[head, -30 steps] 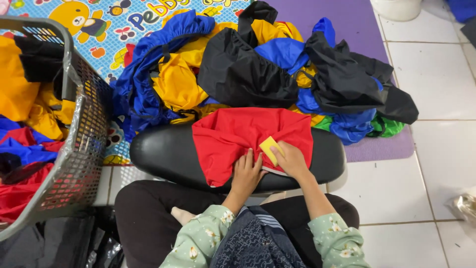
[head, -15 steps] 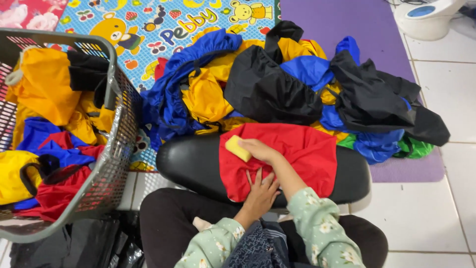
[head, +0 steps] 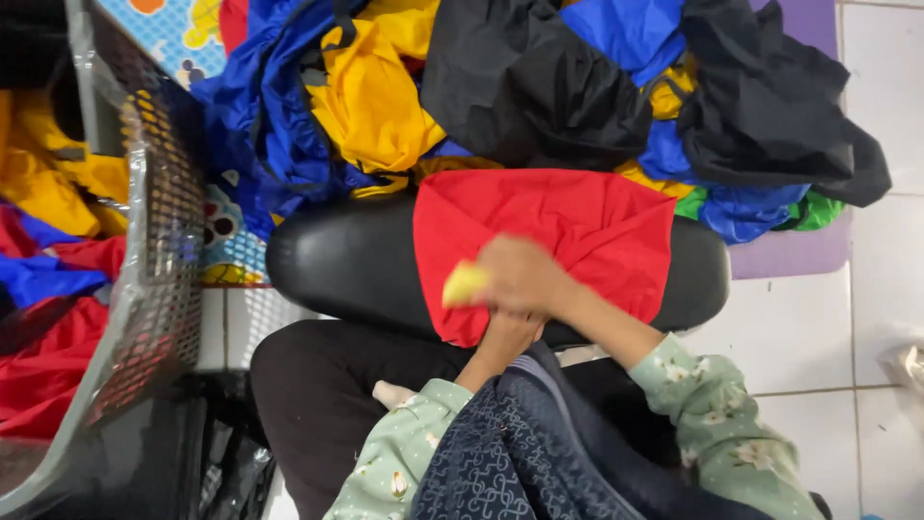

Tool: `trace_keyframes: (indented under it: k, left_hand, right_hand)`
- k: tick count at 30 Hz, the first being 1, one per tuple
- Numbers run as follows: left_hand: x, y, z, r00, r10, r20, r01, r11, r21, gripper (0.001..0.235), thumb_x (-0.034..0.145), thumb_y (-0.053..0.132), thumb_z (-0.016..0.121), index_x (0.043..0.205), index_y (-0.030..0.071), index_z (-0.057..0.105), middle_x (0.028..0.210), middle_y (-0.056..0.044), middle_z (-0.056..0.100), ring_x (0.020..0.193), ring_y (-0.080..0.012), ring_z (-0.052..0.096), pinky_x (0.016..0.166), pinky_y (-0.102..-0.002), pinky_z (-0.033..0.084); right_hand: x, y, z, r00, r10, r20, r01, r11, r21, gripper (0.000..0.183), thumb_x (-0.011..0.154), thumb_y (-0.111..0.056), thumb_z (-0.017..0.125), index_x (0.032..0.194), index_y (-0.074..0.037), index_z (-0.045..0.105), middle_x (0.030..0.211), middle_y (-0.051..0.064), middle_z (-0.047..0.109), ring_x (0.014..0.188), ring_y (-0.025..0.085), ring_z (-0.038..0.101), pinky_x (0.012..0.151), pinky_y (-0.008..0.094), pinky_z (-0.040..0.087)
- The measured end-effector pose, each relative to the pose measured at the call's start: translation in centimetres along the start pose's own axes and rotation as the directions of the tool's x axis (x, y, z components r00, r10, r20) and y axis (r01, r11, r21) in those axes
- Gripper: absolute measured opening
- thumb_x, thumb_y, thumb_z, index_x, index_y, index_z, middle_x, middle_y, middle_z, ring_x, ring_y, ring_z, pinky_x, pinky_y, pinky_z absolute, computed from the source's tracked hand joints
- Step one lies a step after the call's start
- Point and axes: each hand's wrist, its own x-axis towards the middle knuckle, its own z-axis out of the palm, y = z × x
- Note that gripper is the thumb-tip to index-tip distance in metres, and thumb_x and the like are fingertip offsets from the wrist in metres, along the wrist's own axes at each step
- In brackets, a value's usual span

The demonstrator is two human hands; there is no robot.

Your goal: The person sits on the floor and uses a yellow sponge to wipe a red garment placed on a black cushion. After cleaning, the person folds the garment and places it into a clear plastic bag.

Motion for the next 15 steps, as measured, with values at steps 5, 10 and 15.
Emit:
trace_keyframes:
  k: [5,10,15]
  left_hand:
    - [-1.0,0.7,-0.1,1.0,0.016,-0.019,-0.015,1.0,0.019,0.03,0.095,0.034,0.049,0.118,0.021,0.063,0.11,-0.009,0.06,0.107,-0.0459,0.059,0.083,-0.073,0.045]
    - [-1.9,0.3,1.0,0.999,-0.003,-0.043,0.004,1.0,0.02,0.048,0.101,0.042,0.038,0.135,0.017,0.06,0.121,-0.013,0.054,0.126,-0.0501,0.056,0.107,-0.081,0.036]
    - [-4.9,1.1,4.4,0.997,0.034,0.063,-0.036,0.999,0.028,0.015,0.087,0.034,0.058,0.084,0.024,0.069,0.082,-0.002,0.051,0.077,-0.04,0.06,0.061,-0.066,0.051]
  right_hand:
    - [4.8,4.3,7.1,0.93,-0.363,-0.054,0.315,0.867,-0.387,0.036,0.102,-0.048,0.052,0.099,-0.013,0.058,0.101,0.01,0.058,0.098,0.033,0.059,0.066,0.042,0.046]
    - [9.5,5.1,5.0,0.85,0.181,-0.494,-0.319,0.924,-0.21,0.04,0.099,-0.056,0.058,0.095,-0.016,0.056,0.087,0.0,0.05,0.086,0.023,0.061,0.071,0.035,0.052]
    - [1.9,-1.3,0.9,0.986,0.034,0.164,-0.049,0.995,0.09,0.046,0.1,-0.064,0.048,0.101,-0.02,0.059,0.083,0.004,0.058,0.082,0.032,0.067,0.068,0.046,0.055]
